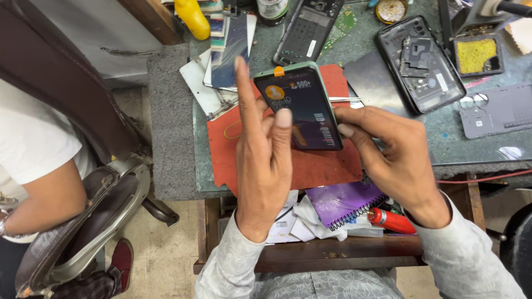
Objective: The person uses a screwdriver and tweezers to remove screws and small parts from the back of a smartphone. They then flip the phone over, press the power button to turn it on, and inspect the screen and edges.
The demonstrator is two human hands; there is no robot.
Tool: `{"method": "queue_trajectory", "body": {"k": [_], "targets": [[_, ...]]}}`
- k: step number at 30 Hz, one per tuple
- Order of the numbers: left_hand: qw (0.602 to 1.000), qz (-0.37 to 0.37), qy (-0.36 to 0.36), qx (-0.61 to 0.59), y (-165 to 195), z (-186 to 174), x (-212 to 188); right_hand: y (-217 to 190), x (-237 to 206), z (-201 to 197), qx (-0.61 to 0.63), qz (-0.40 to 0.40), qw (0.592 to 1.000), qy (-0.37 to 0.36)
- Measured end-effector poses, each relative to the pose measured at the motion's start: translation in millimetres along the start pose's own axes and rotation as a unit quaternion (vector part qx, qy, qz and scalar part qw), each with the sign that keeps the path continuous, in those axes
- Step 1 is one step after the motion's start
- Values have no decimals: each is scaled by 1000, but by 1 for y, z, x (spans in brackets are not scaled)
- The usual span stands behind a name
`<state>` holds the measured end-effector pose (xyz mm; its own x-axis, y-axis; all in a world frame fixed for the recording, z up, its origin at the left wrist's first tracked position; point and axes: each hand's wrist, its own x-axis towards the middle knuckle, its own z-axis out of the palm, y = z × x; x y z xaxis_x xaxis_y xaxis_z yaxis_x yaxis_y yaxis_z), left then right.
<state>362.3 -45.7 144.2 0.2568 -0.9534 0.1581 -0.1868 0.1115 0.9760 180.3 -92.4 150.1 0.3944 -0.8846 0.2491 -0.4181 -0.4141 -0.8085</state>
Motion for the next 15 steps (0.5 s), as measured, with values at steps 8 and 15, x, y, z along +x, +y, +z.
{"method": "queue_trajectory", "body": {"k": [8, 15], "targets": [[999, -15, -27, -34, -7, -12, 2, 18, 2, 6, 109, 48, 993, -8], [992, -90, -43, -81, -7, -24, 4, 23, 6, 9, 187, 101, 976, -38]]}}
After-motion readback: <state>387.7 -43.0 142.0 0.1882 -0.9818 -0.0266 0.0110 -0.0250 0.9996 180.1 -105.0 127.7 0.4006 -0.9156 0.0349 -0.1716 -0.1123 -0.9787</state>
